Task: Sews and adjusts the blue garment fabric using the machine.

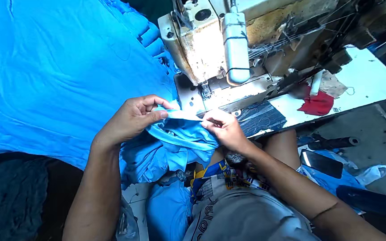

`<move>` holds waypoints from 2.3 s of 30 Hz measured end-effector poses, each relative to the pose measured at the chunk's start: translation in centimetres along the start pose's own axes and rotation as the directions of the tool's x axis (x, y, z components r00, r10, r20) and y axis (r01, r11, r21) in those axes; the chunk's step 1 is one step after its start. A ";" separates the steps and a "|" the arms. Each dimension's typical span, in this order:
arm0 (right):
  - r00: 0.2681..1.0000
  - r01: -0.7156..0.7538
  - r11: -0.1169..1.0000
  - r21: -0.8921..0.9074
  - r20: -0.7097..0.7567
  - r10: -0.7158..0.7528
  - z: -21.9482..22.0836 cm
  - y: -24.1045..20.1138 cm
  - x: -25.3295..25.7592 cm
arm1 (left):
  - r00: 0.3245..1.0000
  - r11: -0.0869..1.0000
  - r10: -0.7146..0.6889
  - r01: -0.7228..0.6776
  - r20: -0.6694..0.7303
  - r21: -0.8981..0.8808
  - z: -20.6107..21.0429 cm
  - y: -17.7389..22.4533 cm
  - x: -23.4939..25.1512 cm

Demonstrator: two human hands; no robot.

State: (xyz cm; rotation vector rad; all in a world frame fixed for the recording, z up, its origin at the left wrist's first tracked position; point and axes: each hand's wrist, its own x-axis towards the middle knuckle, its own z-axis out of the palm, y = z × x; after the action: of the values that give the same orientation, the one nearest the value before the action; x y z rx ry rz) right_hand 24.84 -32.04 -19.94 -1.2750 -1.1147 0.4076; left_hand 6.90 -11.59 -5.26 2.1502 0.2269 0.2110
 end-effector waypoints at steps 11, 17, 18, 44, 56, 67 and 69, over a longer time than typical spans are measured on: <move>0.979 -0.204 0.961 0.186 0.067 0.195 -2.8 -0.4 0.2 | 0.981 0.885 0.143 -0.068 -0.131 0.460 2.7 0.9 -2.3; 0.973 -0.228 0.954 0.194 0.083 0.216 -3.1 -0.9 -0.1 | 0.983 0.994 0.088 -0.075 -0.161 0.081 3.9 0.5 -2.3; 0.971 -0.235 0.950 0.204 0.089 0.221 -3.1 -0.9 -0.2 | 0.983 0.992 0.097 -0.084 -0.157 0.092 4.1 0.4 -2.1; 0.955 -0.296 0.932 0.210 0.049 0.293 -4.0 -0.1 -1.6 | 0.898 0.848 0.251 -0.023 -0.362 0.530 9.1 -2.7 6.5; 0.960 -0.207 0.921 0.330 -0.114 0.256 -4.0 0.5 -0.1 | 0.819 0.780 0.253 0.142 -0.515 0.610 8.1 -9.1 12.7; 0.946 -0.229 0.921 0.315 -0.151 0.287 -3.6 -0.9 -1.1 | 0.887 0.972 0.118 -0.011 -0.445 0.236 7.9 -3.2 11.9; 0.946 -0.218 0.925 0.312 -0.166 0.279 -3.5 -0.7 -0.8 | 0.879 0.980 0.049 0.050 -0.474 0.195 8.0 -3.0 12.1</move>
State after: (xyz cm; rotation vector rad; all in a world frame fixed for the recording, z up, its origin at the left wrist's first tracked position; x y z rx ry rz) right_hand 27.13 -34.79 -19.27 -1.1695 -0.6873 0.5924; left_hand 20.27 -13.41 -11.44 2.2676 0.5536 0.7519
